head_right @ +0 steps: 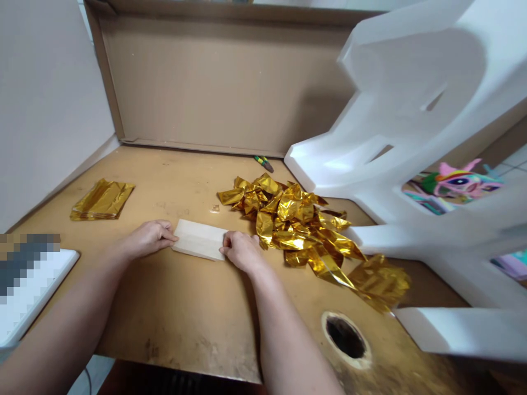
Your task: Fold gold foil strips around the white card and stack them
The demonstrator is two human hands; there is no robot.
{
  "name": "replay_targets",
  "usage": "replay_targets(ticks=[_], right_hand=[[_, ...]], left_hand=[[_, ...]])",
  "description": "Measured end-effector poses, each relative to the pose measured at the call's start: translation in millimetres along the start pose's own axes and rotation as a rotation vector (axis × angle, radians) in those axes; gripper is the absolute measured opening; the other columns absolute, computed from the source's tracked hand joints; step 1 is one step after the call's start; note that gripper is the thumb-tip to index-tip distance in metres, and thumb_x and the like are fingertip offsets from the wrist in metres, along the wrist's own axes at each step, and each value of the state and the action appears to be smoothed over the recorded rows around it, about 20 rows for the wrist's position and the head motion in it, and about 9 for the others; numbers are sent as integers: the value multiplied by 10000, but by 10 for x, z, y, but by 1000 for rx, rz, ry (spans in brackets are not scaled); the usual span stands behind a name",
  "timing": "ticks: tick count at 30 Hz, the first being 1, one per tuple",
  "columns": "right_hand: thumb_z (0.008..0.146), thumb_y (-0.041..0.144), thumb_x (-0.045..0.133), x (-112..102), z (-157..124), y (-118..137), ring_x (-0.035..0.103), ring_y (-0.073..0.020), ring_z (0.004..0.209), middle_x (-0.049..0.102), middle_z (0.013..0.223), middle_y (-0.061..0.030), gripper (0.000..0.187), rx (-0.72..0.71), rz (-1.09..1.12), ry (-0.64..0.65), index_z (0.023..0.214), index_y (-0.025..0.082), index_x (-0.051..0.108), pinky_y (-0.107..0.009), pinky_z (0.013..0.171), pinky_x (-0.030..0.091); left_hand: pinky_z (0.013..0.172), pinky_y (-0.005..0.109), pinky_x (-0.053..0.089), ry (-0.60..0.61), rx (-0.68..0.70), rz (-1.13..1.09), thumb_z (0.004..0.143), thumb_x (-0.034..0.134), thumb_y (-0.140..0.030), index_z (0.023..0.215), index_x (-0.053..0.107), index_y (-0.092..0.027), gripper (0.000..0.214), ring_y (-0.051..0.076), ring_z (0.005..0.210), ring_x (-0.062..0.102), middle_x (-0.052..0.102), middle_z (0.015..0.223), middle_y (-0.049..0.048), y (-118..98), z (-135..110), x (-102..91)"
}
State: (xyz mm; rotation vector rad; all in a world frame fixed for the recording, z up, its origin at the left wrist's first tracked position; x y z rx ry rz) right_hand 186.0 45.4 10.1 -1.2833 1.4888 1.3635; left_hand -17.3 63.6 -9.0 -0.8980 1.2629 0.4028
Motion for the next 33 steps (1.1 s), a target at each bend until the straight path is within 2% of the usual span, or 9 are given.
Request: replay_targets(ticks=[6,14,20,22,24,26,29,31,33], right_hand=[[728,174,615,-43,-15,-24,557,-143,650,622,654,17,142,25,-12,15,601,212,564,-260,642,308],[742,188,605,-59,-39,-8,565,-143,675,634,692,9,126,37,-41,31,625,211,566,-244,630,321],[740,166,588,-57,-33,-14,567,-147,693,621,707,2,111,34,-15,53,640,208,560,-237,623,334],[737,158,583,-46,-24,-18,568,-155,713,617,717,-2,84,28,-14,52,671,208,569,-243,637,342],[725,146,588,-38,-17,-17,567,-173,776,620,773,-20,59,14,-21,32,739,204,587,-253,673,355],[708,139,600,-38,-12,-13,548,-202,891,615,899,-55,163,-7,-27,-13,862,193,600,-271,740,366],[695,130,600,-30,-10,-7,474,-242,1060,552,1093,-103,402,-39,-15,-58,1090,181,550,-310,849,350],[701,119,577,-12,-12,-4,428,-258,1125,514,1162,-121,504,-54,0,-47,1195,175,490,-337,896,329],[710,112,554,3,-15,-4,398,-268,1159,491,1196,-132,548,-56,9,-27,1245,169,449,-359,924,309]], left_hand=[[590,206,371,-12,-39,-63,816,548,-217,824,713,-220,165,111,651,531,583,736,-8,22,3,8],[642,213,395,-165,-93,-107,768,598,-148,697,674,-186,111,125,711,566,595,707,-14,42,67,78],[663,236,419,-197,-130,-102,742,601,-108,673,627,-178,102,138,724,565,571,707,-14,65,101,118],[708,261,440,-205,-150,-98,725,617,-110,723,636,-175,67,158,780,573,582,763,2,76,108,110],[803,301,447,-225,-156,-103,696,642,-109,856,646,-172,172,189,894,571,602,884,28,87,116,98],[925,347,409,-242,-151,-131,679,654,-108,1035,610,-173,364,219,1052,528,591,1071,61,103,126,97],[1054,392,296,-224,-164,-202,695,640,-127,1236,490,-171,564,241,1253,385,457,1331,100,156,140,135],[1088,403,241,-188,-170,-251,713,624,-145,1306,417,-169,629,238,1314,304,377,1405,109,195,147,175],[1100,409,216,-161,-162,-297,727,607,-158,1336,379,-180,651,229,1329,280,360,1420,104,222,150,207]])
Point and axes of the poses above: each hand's wrist, its own z-axis towards the middle knuckle, its own x-axis out of the palm, y = z × x, the point moved 5 cm from there along z, towards the middle knuckle
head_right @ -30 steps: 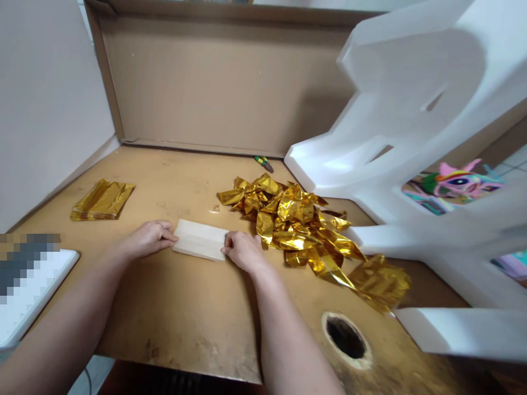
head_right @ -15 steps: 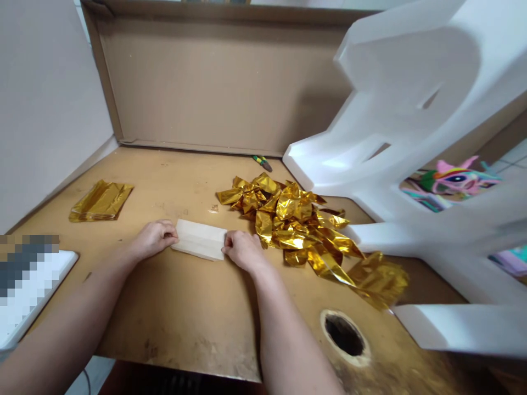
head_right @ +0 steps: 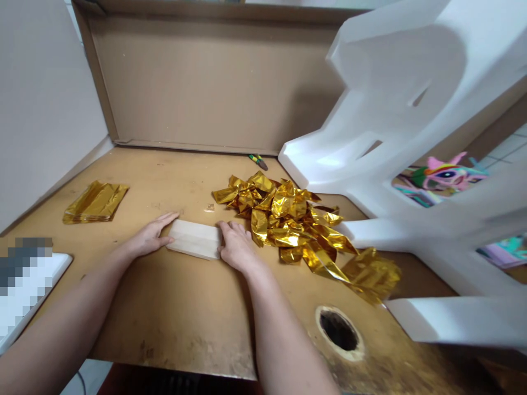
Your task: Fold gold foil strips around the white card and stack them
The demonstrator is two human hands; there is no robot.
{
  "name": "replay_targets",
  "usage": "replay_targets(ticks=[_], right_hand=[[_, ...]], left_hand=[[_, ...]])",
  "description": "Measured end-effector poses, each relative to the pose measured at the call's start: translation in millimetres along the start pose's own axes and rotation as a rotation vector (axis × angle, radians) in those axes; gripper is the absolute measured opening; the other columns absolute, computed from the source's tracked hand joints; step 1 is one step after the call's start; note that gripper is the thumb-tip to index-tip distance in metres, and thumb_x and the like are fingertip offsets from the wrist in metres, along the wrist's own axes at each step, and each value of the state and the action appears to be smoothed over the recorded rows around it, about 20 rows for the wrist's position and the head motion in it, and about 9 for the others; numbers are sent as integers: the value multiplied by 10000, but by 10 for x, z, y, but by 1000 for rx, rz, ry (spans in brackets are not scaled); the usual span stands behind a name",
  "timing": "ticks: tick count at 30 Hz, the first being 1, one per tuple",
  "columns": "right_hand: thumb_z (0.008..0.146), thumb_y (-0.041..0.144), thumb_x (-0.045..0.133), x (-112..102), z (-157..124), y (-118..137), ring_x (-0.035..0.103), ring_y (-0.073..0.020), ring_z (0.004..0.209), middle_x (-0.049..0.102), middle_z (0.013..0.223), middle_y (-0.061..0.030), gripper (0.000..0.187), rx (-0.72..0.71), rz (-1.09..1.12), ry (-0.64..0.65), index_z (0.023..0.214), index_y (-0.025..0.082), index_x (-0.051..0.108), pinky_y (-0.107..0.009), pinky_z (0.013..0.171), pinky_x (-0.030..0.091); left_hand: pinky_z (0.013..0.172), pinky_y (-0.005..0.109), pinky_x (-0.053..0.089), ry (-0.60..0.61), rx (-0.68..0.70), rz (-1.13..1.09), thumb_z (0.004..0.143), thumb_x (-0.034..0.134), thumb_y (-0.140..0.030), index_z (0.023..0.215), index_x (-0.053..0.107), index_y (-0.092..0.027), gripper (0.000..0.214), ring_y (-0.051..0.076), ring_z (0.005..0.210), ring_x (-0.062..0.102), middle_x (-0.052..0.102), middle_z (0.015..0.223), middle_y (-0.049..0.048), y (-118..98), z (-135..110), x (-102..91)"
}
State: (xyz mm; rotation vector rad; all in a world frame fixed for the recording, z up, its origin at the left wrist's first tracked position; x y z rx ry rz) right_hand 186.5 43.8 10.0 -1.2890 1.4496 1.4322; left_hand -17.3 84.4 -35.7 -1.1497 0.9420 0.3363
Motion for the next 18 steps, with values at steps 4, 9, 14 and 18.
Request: replay_targets(ticks=[4,9,14,18], right_hand=[[715,102,524,6,-10,7,384,-270,1171,482,1200,-132,558,0,10,28,1262,164,431,-372,939,290],[700,74,495,5,-13,22,390,-264,1148,490,1175,-126,584,-20,5,26,1272,167,417,-361,923,293],[695,67,492,16,-7,24,382,-262,1143,489,1176,-128,599,-23,-4,3,1280,161,404,-355,912,288],[695,65,493,16,-8,33,389,-258,1122,493,1157,-125,590,-27,-19,-3,1273,157,411,-348,895,291]], left_hand=[[1101,414,217,5,20,-66,726,602,-160,1339,384,-212,652,224,1320,302,384,1409,86,24,3,10],[1077,422,261,-44,53,-58,699,624,-134,1308,429,-210,644,234,1263,381,461,1339,89,-22,4,-13],[1042,416,314,-79,101,-4,691,626,-112,1309,422,-192,656,238,1192,437,506,1265,94,-105,-10,-47],[1036,421,316,-78,101,41,690,626,-106,1307,418,-174,655,246,1177,438,515,1231,99,-140,-19,-62]])
Point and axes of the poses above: each hand's wrist, its own z-axis towards the middle knuckle, its own x-axis out of the palm, y = z × x, the point moved 5 cm from there along z, towards the middle knuckle
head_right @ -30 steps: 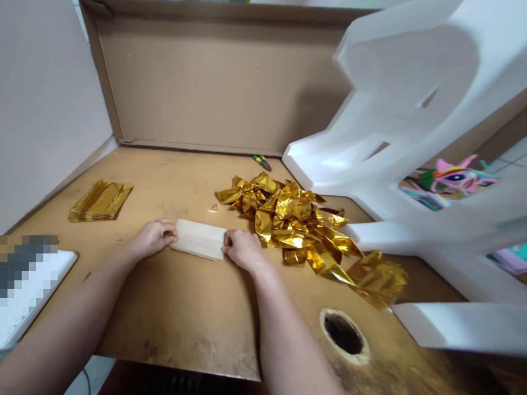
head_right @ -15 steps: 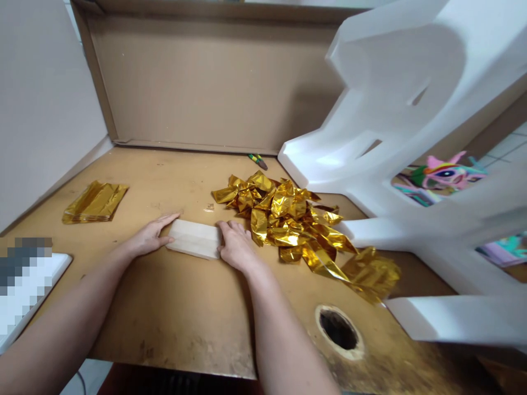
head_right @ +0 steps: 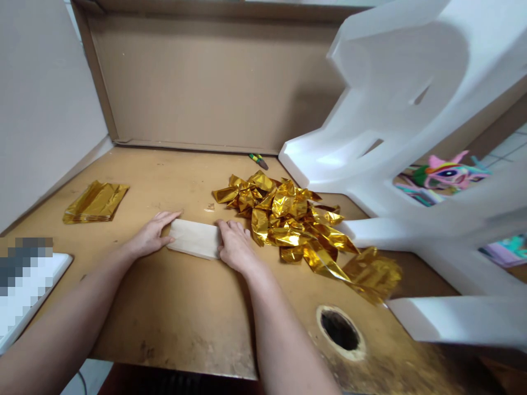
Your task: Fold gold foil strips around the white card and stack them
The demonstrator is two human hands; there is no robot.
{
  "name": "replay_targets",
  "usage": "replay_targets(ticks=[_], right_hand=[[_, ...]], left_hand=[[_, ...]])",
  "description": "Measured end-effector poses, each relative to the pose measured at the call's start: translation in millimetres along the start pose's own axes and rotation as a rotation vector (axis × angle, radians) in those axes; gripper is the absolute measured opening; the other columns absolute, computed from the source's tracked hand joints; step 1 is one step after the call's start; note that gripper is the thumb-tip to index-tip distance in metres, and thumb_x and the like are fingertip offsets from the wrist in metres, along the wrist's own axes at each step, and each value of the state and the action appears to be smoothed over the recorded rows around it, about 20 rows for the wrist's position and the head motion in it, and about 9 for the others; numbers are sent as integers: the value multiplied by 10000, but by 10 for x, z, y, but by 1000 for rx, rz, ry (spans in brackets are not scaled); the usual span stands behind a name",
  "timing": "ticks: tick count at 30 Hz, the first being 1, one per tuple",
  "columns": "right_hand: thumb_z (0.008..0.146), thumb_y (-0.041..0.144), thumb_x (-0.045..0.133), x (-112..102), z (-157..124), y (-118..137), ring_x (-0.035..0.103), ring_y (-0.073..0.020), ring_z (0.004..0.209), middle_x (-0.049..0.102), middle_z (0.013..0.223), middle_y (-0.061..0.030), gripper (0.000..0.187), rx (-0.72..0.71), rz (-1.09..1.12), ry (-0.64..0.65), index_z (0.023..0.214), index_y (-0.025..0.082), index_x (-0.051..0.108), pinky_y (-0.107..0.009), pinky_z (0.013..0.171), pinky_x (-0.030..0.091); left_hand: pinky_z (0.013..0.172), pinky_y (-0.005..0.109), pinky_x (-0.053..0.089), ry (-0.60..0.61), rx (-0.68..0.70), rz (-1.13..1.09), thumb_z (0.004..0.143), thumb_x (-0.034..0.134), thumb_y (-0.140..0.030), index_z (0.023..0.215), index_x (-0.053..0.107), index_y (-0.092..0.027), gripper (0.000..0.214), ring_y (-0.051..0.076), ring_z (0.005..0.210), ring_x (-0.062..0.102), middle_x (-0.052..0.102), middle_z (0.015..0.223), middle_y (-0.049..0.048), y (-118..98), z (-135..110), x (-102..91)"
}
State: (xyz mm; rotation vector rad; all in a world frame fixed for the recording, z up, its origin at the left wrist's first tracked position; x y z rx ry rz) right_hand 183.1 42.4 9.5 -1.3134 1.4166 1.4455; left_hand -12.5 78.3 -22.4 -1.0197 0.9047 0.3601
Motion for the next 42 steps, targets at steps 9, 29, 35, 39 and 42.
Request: replay_targets(ticks=[9,29,35,39,42], right_hand=[[685,52,473,-32,-22,40,414,-252,1040,510,1052,-113,444,-33,-31,-29,1114,153,524,-337,831,304],[671,19,467,-75,-92,162,437,-225,961,526,955,-81,409,-180,-69,-21,1004,201,618,-325,787,300],[702,27,456,-62,-115,180,454,-224,949,553,968,-84,435,-228,-71,46,1032,238,646,-325,781,300],[672,35,489,-40,-113,151,454,-235,979,563,1009,-84,488,-225,-68,73,1083,257,633,-329,794,299],[663,48,505,-29,-115,135,457,-240,980,563,1002,-83,485,-233,-78,83,1080,259,635,-341,809,296]], left_hand=[[996,419,353,-24,49,41,686,621,-89,1273,431,-215,629,235,1116,458,531,1151,64,-36,-7,-15],[810,337,424,-22,164,56,666,587,-15,844,585,-174,239,193,889,510,565,865,22,-140,-20,-18],[777,316,431,14,179,75,700,545,-23,800,632,-194,217,180,856,514,570,821,15,-108,-12,31],[755,305,433,31,202,98,719,536,-42,803,656,-194,211,174,821,521,578,790,20,-107,-14,41],[737,299,437,57,189,115,720,569,-88,803,667,-197,169,172,794,526,579,767,20,-102,-19,36]])
Point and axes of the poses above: each hand's wrist, its own z-axis towards the middle knuckle, its own x-axis out of the palm, y = z × x, the point moved 5 cm from there along z, towards the middle knuckle
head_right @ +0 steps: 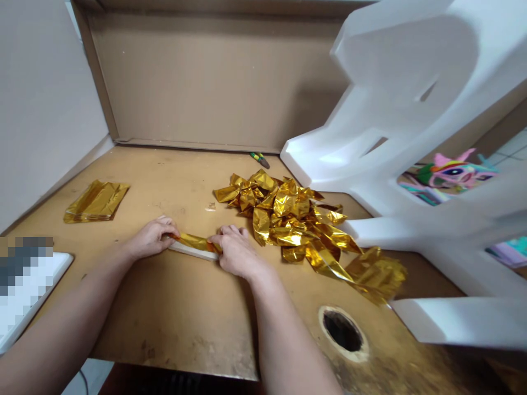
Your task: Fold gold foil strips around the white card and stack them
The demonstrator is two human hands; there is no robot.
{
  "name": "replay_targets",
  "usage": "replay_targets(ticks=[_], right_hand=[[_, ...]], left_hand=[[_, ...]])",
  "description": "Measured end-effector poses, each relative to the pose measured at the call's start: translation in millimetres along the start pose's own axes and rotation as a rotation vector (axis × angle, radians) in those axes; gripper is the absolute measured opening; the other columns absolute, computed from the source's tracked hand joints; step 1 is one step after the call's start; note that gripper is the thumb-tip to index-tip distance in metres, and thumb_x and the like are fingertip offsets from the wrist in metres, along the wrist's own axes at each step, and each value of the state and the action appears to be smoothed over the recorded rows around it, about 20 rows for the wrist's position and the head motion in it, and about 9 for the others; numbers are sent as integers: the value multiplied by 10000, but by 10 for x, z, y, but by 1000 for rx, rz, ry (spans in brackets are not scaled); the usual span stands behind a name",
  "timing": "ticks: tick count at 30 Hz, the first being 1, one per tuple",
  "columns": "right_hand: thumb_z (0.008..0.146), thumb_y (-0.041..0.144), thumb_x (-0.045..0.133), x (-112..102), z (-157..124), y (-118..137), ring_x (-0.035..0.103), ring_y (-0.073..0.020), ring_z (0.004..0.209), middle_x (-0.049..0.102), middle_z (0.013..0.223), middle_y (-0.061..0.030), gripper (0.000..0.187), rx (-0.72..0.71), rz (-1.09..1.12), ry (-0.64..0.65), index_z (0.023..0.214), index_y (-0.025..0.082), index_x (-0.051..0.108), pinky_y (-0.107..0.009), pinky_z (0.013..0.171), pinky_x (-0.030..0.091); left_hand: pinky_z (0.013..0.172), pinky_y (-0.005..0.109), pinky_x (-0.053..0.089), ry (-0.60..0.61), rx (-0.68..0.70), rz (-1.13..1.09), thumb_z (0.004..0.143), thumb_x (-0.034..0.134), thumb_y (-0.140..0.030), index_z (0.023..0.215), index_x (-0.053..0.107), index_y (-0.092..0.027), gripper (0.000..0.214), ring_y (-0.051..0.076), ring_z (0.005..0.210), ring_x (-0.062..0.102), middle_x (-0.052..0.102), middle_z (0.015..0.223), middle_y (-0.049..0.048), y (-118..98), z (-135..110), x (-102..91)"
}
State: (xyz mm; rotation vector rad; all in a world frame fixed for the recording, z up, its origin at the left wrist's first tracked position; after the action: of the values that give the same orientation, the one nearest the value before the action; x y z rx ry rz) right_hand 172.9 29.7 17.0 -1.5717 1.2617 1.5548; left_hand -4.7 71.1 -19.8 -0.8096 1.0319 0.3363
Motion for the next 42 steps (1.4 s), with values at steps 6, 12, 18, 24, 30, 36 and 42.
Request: replay_targets(ticks=[6,12,18,24,30,36,42], right_hand=[[665,80,524,-7,-25,10,465,-246,986,563,1033,-80,441,-5,-14,24,1050,256,645,-352,827,295],[666,89,526,-13,-36,45,476,-254,989,569,1019,-96,406,-19,-41,17,1028,226,650,-358,825,300],[679,125,532,-14,-35,78,484,-247,961,578,998,-93,331,-49,-49,5,973,216,654,-365,838,298],[701,129,517,11,-2,234,454,-239,1056,577,1122,-111,502,-176,98,-88,1203,159,522,-363,900,297],[667,65,486,85,19,292,491,-224,1021,613,1095,-115,530,-212,139,-44,1192,132,509,-348,894,325],[692,108,507,65,3,218,519,-219,1008,626,1039,-90,454,-167,54,10,1133,195,575,-334,904,317],[712,162,525,41,-24,112,550,-207,956,653,998,-48,410,-108,-3,53,1101,251,615,-301,861,332]], left_hand=[[730,296,445,8,12,43,803,559,-226,770,676,-187,128,167,759,530,585,751,29,-59,-4,-17],[833,321,450,34,46,82,863,423,-157,869,667,-187,246,189,914,546,619,955,67,-267,14,82],[931,350,415,110,139,40,793,397,-34,1021,636,-217,377,191,1026,527,621,1078,48,-415,29,203],[910,337,424,151,148,18,771,400,-9,1050,627,-198,407,189,997,542,640,1052,48,-446,41,196],[917,324,417,141,158,-54,783,397,-18,1083,621,-234,432,172,996,558,639,1095,25,-445,45,167],[884,335,445,146,104,49,833,418,-95,898,689,-189,294,189,919,598,682,952,55,-356,41,131],[879,315,454,136,62,89,839,444,-139,878,695,-186,258,189,941,601,690,975,52,-223,6,67]])
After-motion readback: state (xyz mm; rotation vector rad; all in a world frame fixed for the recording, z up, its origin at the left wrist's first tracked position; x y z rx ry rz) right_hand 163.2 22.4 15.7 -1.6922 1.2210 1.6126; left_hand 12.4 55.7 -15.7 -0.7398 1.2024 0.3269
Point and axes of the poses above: each hand's wrist, its own z-axis towards the middle knuckle, its own x-axis out of the palm, y = z × x, the point moved 5 cm from there along z, towards the middle knuckle
